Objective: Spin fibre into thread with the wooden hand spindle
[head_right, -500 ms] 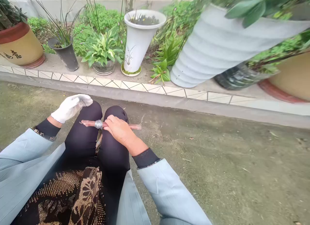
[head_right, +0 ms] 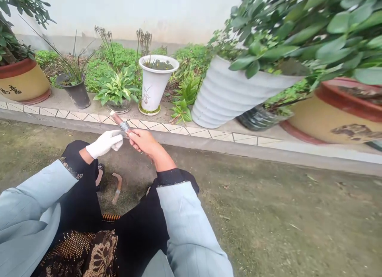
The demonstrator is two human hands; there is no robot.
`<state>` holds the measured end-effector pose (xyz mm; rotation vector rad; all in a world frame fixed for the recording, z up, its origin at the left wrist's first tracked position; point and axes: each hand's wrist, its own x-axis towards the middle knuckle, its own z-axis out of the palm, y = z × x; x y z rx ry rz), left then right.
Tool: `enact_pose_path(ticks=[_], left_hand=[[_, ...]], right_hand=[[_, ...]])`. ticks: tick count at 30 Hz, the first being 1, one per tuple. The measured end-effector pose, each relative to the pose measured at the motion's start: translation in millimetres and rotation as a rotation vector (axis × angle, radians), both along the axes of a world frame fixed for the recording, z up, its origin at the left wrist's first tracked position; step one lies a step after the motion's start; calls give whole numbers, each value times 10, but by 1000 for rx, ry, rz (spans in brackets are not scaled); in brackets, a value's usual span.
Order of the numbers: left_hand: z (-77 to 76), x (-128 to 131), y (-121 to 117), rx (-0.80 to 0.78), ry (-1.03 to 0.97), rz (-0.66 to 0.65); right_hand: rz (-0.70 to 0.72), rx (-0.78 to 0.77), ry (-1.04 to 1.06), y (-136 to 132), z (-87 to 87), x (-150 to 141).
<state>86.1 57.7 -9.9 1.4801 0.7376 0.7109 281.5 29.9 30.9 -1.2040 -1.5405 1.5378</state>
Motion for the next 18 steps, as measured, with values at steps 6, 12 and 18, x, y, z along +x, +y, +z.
enact_pose_path(ticks=[6,12,18], left_hand=[[-212,53,114,-68,242,-110],[-254,114,-81,-200,202,-332],[-126,17,3,-112,283,-295]], right_hand=[[-109,-80,169,121,-347,62],[-313,120,-139,155,-536,354],[39,250,-957,13,-580,497]])
